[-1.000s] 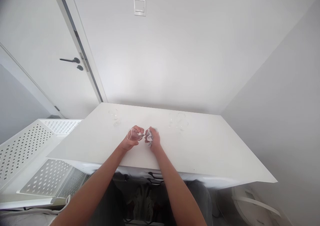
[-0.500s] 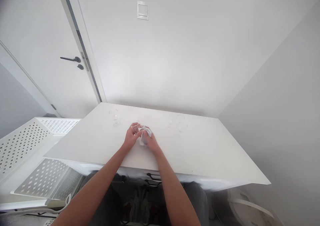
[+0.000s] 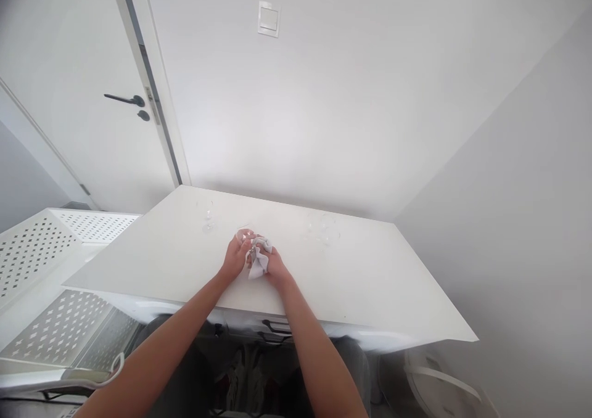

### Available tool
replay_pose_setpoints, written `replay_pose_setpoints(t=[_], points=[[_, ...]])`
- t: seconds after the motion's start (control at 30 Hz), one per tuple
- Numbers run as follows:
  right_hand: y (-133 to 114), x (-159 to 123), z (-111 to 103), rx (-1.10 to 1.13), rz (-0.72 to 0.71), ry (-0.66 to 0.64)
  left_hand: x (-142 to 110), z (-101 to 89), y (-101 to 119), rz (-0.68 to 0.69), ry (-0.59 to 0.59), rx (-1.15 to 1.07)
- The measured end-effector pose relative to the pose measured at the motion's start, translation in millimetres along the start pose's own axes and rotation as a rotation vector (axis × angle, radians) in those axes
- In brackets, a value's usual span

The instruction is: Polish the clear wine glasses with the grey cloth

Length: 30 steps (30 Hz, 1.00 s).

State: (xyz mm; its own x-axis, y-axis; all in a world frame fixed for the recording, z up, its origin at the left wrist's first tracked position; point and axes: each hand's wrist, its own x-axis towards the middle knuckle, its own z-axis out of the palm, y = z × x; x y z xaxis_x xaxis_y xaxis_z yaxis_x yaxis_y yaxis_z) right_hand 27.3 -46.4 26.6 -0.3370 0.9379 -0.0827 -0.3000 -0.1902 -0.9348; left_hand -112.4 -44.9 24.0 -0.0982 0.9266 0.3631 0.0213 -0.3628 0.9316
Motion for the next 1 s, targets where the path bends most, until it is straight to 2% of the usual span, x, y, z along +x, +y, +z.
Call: replay_pose_setpoints(t=[0.1, 0.2, 0.27, 0.33, 0.43, 0.53, 0.73, 0.87, 1.0], points=[[-5, 0, -9, -0.021, -0.149, 0.157, 3, -2.1, 2, -0.003, 0.034, 0.014], [-8, -6, -16, -0.229, -0.303, 0.278, 5, -4.7, 6, 0.021, 0.131, 0.114], [-8, -10, -14, -0.485, -0.435, 0.219, 5, -5.4, 8, 0.029, 0.179, 0.184], [-4, -15, -9, -0.761, -0.510, 0.061, 4, -5.5, 10, 0.028, 0.213, 0.243], [2, -18, 0, -1.112, -0.443, -0.067, 3, -5.7, 14, 0.007, 0.210, 0.247], [6, -18, 4, -1.316, -0.376, -0.062, 3, -5.4, 17, -0.013, 0.177, 0.221], [9, -17, 6, -1.471, -0.294, -0.043, 2, -2.3, 17, -0.013, 0.092, 0.279], [8, -17, 8, -1.507, -0.250, -0.037, 3, -2.3, 14, -0.023, 0.064, 0.299], [8, -18, 7, -1.523, -0.219, 0.022, 4, -2.9, 10, -0.001, 0.040, 0.306]])
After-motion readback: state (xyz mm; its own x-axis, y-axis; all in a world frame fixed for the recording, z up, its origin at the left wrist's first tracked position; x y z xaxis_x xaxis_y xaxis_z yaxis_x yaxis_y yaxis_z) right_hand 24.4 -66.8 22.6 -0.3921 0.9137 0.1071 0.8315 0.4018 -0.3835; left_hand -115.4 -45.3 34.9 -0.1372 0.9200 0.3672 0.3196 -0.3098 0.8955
